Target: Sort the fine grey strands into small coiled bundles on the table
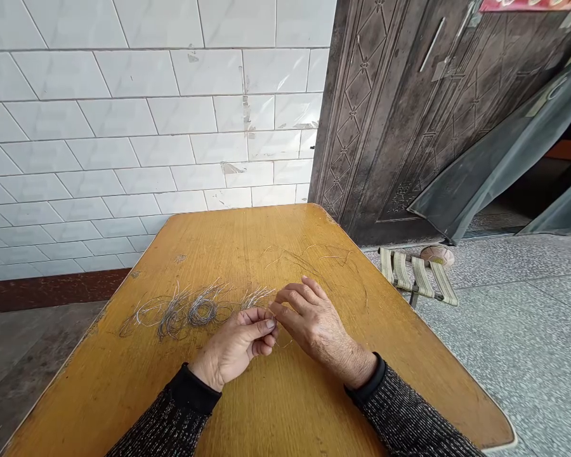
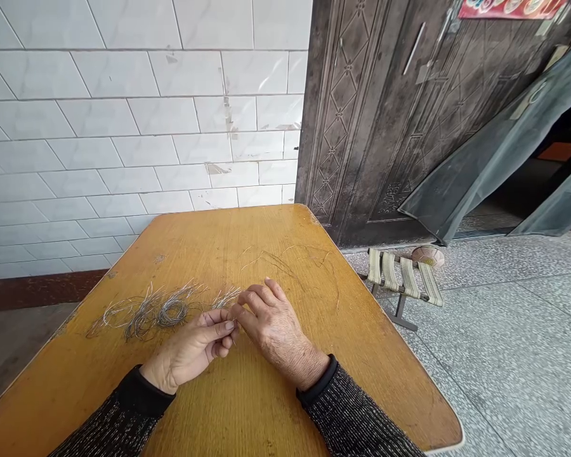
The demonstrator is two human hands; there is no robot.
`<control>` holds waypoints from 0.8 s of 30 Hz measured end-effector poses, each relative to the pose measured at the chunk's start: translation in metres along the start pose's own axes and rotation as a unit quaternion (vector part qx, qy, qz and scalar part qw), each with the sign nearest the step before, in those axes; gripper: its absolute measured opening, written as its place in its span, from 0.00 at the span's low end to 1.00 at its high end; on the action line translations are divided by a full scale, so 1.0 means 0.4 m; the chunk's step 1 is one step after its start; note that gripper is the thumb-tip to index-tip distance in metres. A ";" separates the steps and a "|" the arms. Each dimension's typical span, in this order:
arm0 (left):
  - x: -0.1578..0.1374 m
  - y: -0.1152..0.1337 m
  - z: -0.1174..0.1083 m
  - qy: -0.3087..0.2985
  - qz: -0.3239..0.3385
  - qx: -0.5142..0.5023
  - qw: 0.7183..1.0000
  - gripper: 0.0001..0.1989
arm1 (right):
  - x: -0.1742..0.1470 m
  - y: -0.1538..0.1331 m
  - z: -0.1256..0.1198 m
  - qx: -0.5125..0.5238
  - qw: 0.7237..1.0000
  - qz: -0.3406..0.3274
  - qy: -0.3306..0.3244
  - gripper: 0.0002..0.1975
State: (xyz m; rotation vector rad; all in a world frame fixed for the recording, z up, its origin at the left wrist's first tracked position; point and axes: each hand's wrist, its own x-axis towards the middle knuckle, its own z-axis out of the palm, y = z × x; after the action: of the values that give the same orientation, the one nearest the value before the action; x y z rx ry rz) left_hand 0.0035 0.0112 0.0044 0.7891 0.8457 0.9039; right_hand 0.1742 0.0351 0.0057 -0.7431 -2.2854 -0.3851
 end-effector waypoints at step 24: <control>0.000 -0.009 0.014 0.053 0.057 -0.102 0.992 0.10 | 0.005 -0.005 -0.005 0.012 0.998 0.047 0.031 0.11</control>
State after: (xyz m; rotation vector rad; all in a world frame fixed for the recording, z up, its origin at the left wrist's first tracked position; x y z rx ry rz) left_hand 0.0095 0.0086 0.0038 0.6203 0.7906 1.1230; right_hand 0.1727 0.0336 0.0084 -0.8107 -2.1855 -0.3312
